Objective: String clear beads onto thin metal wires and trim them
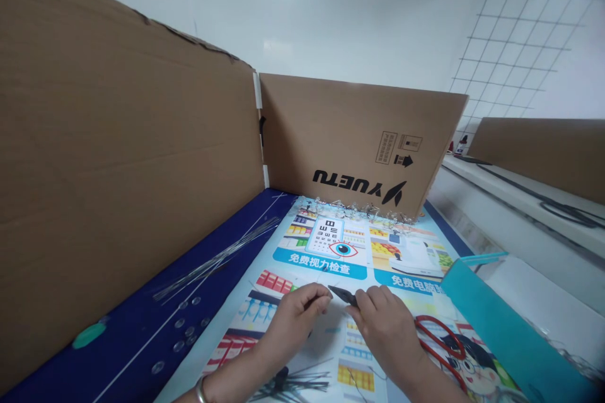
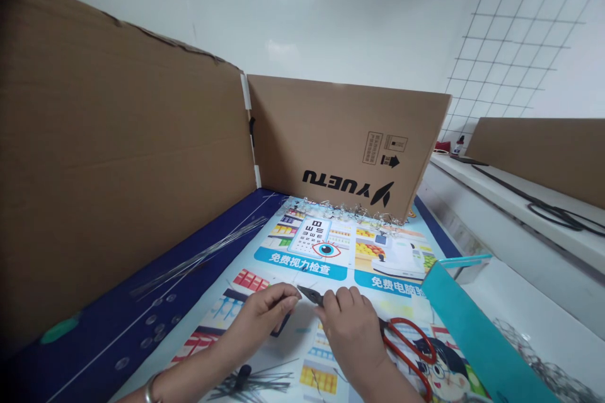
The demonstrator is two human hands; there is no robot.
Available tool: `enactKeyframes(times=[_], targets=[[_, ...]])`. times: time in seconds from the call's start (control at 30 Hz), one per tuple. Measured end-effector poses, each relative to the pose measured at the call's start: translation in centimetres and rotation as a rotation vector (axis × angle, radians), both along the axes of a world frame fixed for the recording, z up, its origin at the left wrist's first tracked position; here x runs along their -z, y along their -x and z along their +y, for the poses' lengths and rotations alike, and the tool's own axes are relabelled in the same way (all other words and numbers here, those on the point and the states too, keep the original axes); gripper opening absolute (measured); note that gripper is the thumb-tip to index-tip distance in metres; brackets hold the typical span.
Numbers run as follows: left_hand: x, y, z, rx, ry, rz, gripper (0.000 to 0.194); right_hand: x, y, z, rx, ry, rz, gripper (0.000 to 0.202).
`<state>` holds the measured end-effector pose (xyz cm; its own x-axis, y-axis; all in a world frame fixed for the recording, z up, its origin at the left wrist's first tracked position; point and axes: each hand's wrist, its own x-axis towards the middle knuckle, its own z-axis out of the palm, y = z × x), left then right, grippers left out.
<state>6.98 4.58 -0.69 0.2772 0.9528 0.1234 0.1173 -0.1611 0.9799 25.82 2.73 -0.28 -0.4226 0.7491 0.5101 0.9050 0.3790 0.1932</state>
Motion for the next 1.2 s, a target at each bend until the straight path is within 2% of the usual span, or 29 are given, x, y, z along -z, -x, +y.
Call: enactKeyframes(times=[0.37, 0.57, 0.83, 1.07, 1.2], targets=[[0.2, 0.3, 0.3, -0.028, -0.058, 0.036, 0.018, -0.3, 0.3, -0.2, -0.05, 0.091, 0.209, 0.022], [-0.1, 0.4, 0.3, -0.027, -0.069, 0.038, 0.019, -0.5, 0.1, -0.2, -0.062, 0.298, 0.32, 0.021], [-0.2, 0.4, 0.4, -0.032, -0.063, 0.03, 0.02, -1.0, 0.3, -0.1, -0.057, 0.486, 0.416, 0.032], [0.4, 0.6, 0.7, 0.034, -0.002, 0.013, 0.018, -0.6, 0.3, 0.0, -0.025, 0.439, 0.401, 0.022], [0.5, 0.6, 1.0, -0.031, -0.019, 0.011, 0.016, -0.2, 0.2, 0.2, -0.016, 0.411, 0.387, 0.018]])
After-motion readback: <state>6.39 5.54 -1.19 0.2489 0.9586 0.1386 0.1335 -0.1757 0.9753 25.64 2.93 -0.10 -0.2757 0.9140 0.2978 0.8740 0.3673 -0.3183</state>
